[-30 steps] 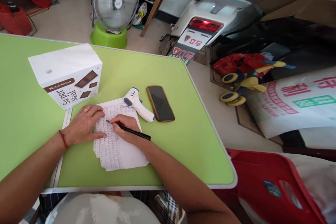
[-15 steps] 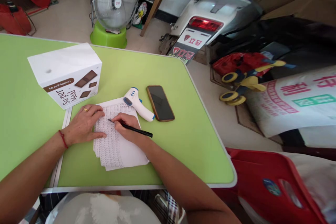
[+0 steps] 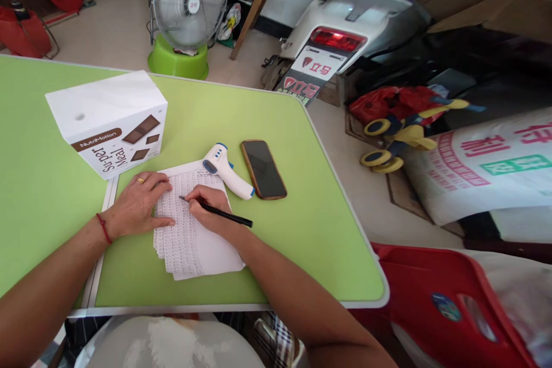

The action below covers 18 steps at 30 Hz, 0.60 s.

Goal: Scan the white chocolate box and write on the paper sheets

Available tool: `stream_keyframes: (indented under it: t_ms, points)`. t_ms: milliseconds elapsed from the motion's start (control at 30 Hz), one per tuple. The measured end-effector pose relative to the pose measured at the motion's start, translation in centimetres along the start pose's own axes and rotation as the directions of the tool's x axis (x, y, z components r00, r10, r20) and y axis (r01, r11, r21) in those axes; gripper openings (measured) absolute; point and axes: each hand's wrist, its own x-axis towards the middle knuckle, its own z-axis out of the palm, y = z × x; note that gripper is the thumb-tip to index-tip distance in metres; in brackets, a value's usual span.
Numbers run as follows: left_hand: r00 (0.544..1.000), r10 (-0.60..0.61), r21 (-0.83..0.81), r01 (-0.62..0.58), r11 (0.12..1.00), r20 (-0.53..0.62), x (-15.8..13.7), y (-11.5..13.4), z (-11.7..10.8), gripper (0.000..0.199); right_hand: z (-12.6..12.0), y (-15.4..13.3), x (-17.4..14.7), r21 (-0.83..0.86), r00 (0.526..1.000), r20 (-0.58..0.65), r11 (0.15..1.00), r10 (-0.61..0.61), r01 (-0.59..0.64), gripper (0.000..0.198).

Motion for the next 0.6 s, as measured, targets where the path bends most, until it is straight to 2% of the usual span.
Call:
stream_keyframes:
  t_ms: [133,300,400,500,600]
  points:
    - [1.0,0.001,-0.005,-0.001,1.0,-0.006,0.0,-0.06,0.04,0.063,0.05,0.21,-0.04,0.032,1.0,0.017,0.999,0.025,-0.026,0.015]
    - [1.0,0.001,-0.015,-0.001,1.0,-0.003,0.09,-0.12,-0.01,0.062,0.14,0.28,0.13,0.022,0.999,-0.039,0.999,0.024,-0.023,0.015]
    - [1.0,0.003,-0.019,-0.003,1.0,-0.004,0.1,-0.2,0.04,0.061,0.12,0.26,0.15,-0.001,0.999,-0.047,1.0,0.0,0.0,0.015]
    - [1.0,0.009,-0.017,-0.009,1.0,-0.009,0.02,-0.35,0.18,0.06,0.18,0.39,0.16,-0.017,0.994,-0.104,1.0,-0.025,0.023,0.016]
    - [0.999,0.03,-0.011,-0.03,0.999,-0.024,-0.06,-0.56,0.3,0.058,0.28,0.71,0.31,-0.107,0.99,-0.112,0.992,-0.084,0.072,0.017]
